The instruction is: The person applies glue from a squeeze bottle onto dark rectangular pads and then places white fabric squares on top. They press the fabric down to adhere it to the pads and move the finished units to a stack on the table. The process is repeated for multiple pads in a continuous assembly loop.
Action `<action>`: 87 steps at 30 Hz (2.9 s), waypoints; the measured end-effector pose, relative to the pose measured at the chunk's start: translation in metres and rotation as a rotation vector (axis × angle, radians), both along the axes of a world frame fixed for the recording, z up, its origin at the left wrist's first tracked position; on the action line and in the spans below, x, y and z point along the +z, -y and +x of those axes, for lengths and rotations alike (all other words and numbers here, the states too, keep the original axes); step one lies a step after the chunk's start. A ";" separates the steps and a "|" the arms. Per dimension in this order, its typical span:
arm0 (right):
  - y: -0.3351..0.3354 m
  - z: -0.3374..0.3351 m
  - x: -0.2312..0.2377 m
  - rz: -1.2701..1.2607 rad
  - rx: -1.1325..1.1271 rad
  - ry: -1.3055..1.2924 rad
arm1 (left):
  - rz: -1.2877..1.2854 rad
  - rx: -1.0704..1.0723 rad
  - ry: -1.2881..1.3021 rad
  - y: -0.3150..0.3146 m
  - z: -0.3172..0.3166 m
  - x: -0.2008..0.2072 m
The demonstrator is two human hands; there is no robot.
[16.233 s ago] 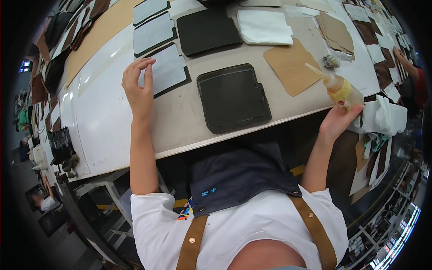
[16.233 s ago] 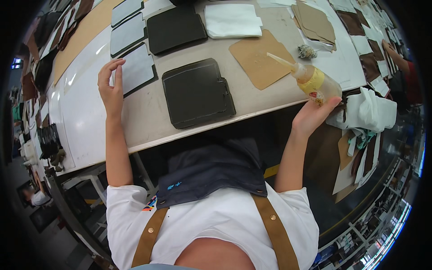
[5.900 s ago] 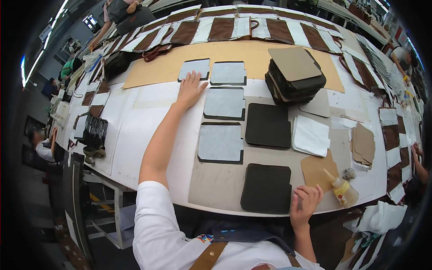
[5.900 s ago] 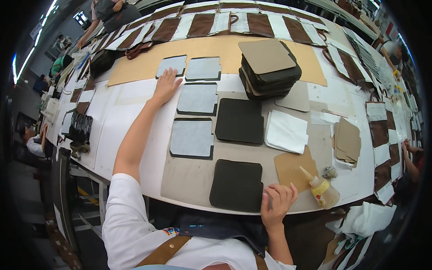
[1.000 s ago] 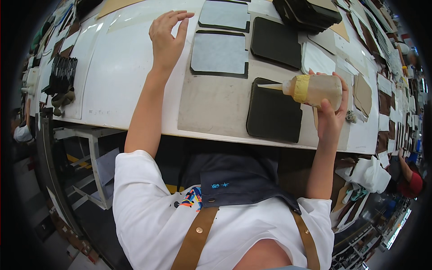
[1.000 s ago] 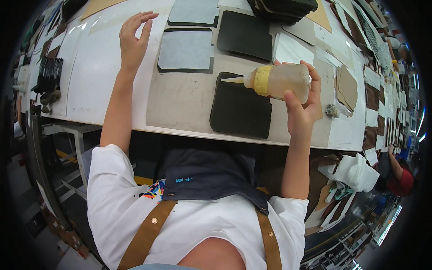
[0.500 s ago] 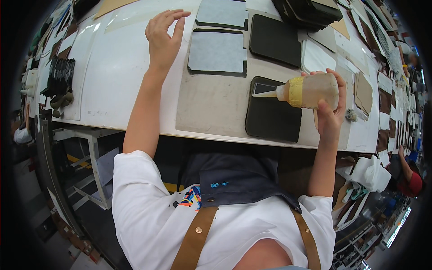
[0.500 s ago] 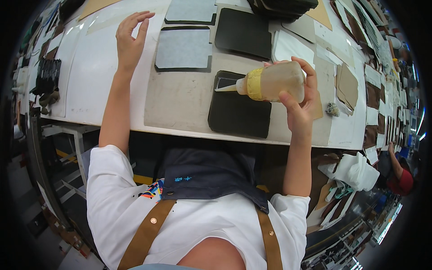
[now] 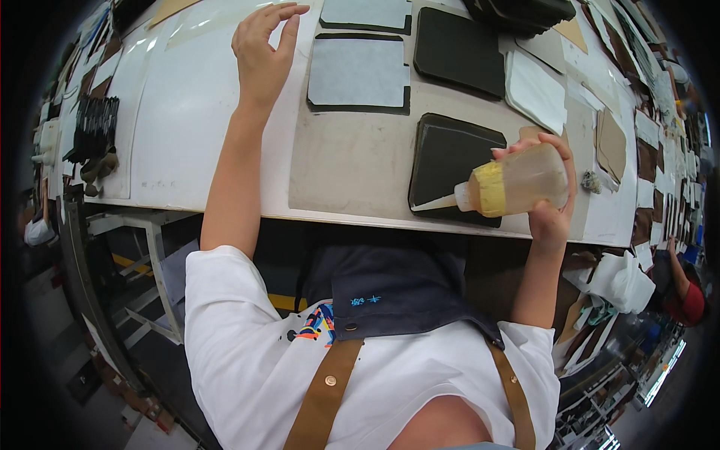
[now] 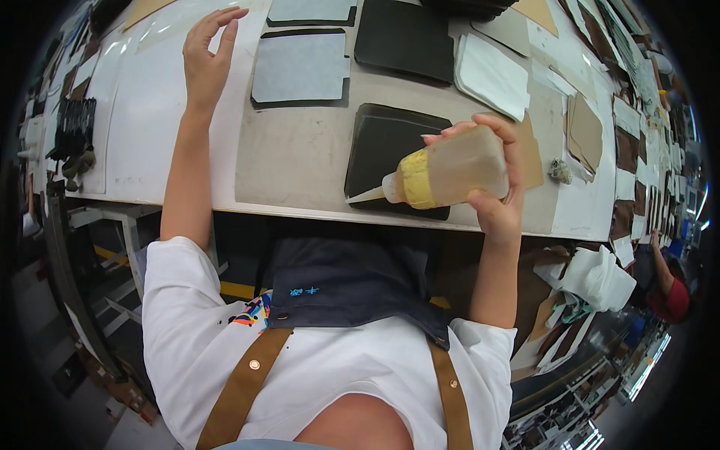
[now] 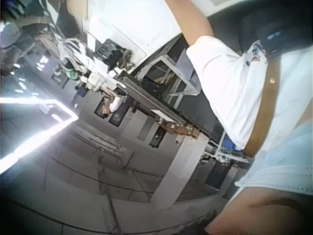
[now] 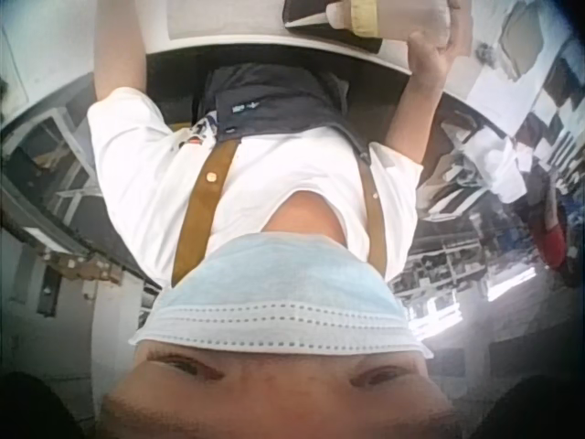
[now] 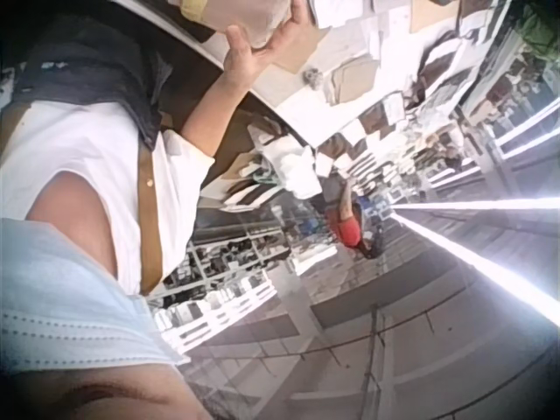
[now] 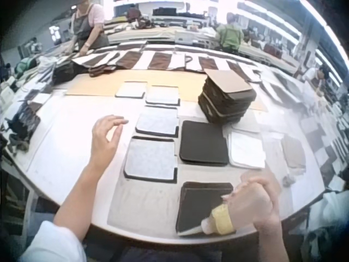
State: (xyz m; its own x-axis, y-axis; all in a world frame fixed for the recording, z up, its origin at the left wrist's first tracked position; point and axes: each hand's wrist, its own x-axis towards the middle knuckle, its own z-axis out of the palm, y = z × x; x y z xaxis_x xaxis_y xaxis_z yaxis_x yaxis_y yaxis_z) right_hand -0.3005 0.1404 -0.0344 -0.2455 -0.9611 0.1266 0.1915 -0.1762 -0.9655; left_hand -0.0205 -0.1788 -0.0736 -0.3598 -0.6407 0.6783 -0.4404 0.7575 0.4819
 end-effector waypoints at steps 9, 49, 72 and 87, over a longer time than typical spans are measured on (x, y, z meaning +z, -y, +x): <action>-0.022 -0.061 -0.009 -0.063 -0.425 0.603 | -0.004 0.024 0.044 -0.002 0.001 0.000; -0.031 -0.051 0.017 -0.136 -0.483 -0.420 | 0.044 0.001 0.010 -0.003 -0.004 0.000; -0.057 -0.046 0.014 -0.099 -0.488 -0.364 | 0.072 -0.016 0.004 -0.002 -0.003 0.000; -0.061 -0.034 0.013 -0.067 -0.484 -0.279 | 0.054 -0.023 0.018 0.004 0.001 -0.005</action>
State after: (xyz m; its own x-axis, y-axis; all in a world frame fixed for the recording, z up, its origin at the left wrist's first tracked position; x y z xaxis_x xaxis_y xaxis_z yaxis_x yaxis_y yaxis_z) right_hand -0.3342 0.2010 -0.0210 -0.6051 -0.7345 0.3071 -0.1879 -0.2431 -0.9516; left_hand -0.0196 -0.1824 -0.0790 -0.3870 -0.6675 0.6362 -0.4321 0.7408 0.5143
